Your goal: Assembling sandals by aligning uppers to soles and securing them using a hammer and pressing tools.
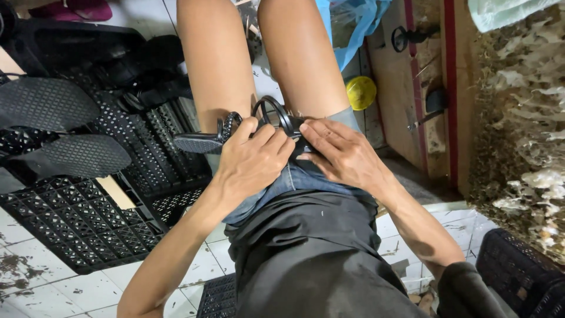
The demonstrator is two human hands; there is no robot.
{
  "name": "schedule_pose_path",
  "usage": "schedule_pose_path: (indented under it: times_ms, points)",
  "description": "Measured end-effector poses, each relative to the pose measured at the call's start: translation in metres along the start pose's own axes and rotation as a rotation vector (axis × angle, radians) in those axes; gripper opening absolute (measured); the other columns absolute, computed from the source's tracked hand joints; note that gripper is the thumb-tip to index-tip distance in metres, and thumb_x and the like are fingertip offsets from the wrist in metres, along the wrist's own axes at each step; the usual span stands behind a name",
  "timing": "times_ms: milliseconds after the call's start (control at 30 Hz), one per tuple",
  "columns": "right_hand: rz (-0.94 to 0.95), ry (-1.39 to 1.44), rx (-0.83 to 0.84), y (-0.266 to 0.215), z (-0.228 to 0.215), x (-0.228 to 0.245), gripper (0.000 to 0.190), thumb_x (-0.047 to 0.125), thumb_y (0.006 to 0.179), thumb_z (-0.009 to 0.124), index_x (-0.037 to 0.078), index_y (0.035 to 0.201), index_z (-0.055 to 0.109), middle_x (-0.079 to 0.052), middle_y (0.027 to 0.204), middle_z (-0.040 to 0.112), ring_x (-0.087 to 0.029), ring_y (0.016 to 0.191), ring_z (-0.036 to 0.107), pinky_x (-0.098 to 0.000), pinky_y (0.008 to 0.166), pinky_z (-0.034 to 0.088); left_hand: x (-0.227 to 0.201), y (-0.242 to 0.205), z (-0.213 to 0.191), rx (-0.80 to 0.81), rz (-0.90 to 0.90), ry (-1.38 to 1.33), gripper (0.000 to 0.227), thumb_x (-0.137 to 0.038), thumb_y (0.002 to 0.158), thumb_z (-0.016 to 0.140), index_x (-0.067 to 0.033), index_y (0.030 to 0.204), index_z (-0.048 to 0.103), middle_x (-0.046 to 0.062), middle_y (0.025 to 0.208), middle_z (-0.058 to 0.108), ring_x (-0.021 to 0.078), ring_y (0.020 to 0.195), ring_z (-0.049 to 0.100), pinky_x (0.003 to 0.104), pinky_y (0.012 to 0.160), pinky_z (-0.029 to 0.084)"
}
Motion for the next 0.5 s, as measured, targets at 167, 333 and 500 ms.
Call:
schedule_pose_path:
  times_ms: [167, 333, 500]
  points:
    - [0.201, 0.282, -0.129, -0.006, -0.019, -0.027, 0.036, 0.011, 0.069, 0.073, -0.006, 0.099, 0.061, -0.021, 0.091, 0.062, -0.037, 0.086, 0.06, -0.0424, 0.071, 0.051, -0.003, 0.01, -0.061, -0.183, -0.06, 0.175, 0.016, -0.011, 0.081, 0.058, -0.0095, 0.097, 0.057, 0.009, 0.091, 0.052, 0.0261, 0.09, 0.051, 0.045, 0.072, 0.034]
    - [0.636, 0.959, -0.445, -0.037, -0.003, -0.047, 0.043, 0.001, 0.067, 0.068, -0.006, 0.107, 0.055, -0.014, 0.103, 0.061, -0.018, 0.1, 0.056, -0.0306, 0.087, 0.046, 0.012, -0.011, -0.069, -0.494, -0.648, -0.364, 0.054, -0.03, 0.07, 0.073, 0.0013, 0.107, 0.051, 0.015, 0.097, 0.053, 0.0295, 0.086, 0.051, 0.04, 0.078, 0.043]
    - [0.855, 1.414, -0.698, -0.047, 0.023, -0.03, 0.048, 0.022, 0.075, 0.064, -0.009, 0.108, 0.051, -0.025, 0.094, 0.061, -0.025, 0.087, 0.061, -0.037, 0.075, 0.051, -0.008, -0.003, -0.048, -0.586, -0.773, -0.736, 0.073, -0.035, 0.058, 0.079, 0.0111, 0.108, 0.051, 0.021, 0.092, 0.056, 0.0302, 0.079, 0.057, 0.036, 0.066, 0.048]
Point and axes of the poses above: each hand's wrist, its own y-axis towards the middle knuckle, its own z-axis out of the palm, x = y × z, the point moved 8 cm from there along y, towards the middle knuckle
